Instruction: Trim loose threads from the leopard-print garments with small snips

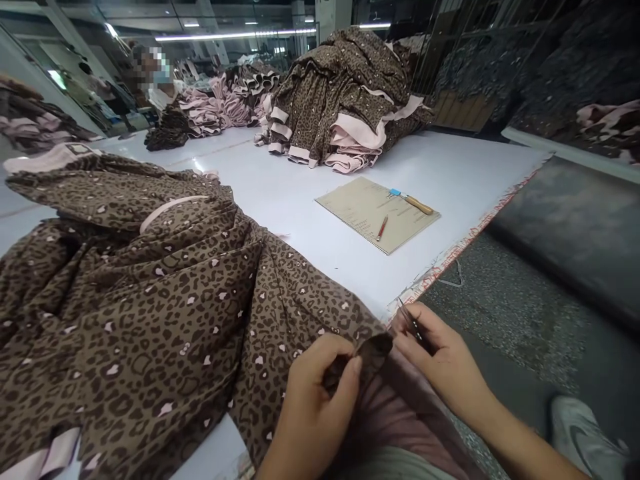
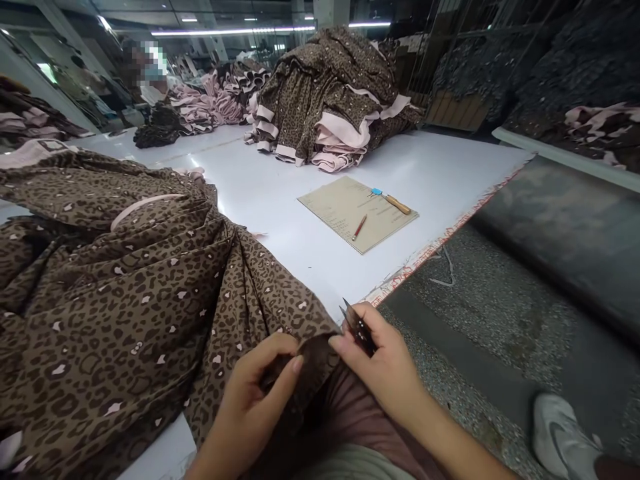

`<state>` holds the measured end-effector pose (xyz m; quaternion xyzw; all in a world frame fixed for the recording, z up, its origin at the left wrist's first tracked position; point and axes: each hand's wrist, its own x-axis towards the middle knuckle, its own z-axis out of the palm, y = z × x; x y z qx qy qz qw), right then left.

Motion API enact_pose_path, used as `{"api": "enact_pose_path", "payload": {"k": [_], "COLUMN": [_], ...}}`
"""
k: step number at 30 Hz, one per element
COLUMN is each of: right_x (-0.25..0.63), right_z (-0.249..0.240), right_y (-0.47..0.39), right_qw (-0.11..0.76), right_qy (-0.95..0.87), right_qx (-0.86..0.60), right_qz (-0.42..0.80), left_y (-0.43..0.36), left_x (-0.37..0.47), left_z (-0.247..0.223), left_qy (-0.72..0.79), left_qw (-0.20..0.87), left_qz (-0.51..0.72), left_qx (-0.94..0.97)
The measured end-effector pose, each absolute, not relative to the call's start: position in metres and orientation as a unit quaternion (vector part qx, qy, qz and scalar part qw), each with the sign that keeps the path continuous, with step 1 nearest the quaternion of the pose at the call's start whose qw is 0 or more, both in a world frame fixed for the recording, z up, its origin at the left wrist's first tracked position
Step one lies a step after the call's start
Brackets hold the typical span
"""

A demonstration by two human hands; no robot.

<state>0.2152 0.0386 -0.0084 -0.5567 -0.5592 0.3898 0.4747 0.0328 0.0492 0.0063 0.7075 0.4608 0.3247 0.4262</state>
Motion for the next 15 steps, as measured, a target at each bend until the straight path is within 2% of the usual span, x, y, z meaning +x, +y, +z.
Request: {"api": "enact_pose_path", "payload": {"k": [2, 6, 8, 10, 12, 15], "right_x": [0.207, 0.196, 0.194, 0.194, 0.193, 0.191], "right_z": [-0.011, -0.014, -0.014, -0.012, -0.008, -0.003], "right_y": [0.039, 0.042, 0.042, 0.041, 0.037, 0.031], "right_qw": [0.462, 0.339, 0.315, 0.334, 0.349, 0.315], "right_qy": [-0.564, -0.645, -0.676, -0.690, -0.704, -0.735], "right_qx": [-0.560, -0.584, -0.563, -0.542, -0.521, -0.506], "right_qz": [0.393, 0.359, 0.355, 0.346, 0.332, 0.324], "left_y": [0.039, 0.024, 0.021, 0.020, 0.021, 0.023], "left_x": [0.023, 0.012, 0.008, 0.003, 0.001, 0.002], "left_z": [0.014, 0.020, 0.020, 0.016, 0.009, -0.004], "left_qy": [0.460, 0.476, 0.470, 0.488, 0.531, 0.591], "left_qw": [0.427, 0.367, 0.359, 0.339, 0.300, 0.273], "left_qz": [0.382, 0.474, 0.487, 0.436, 0.333, 0.230], "left_qx": [0.679, 0.644, 0.642, 0.675, 0.719, 0.723]}}
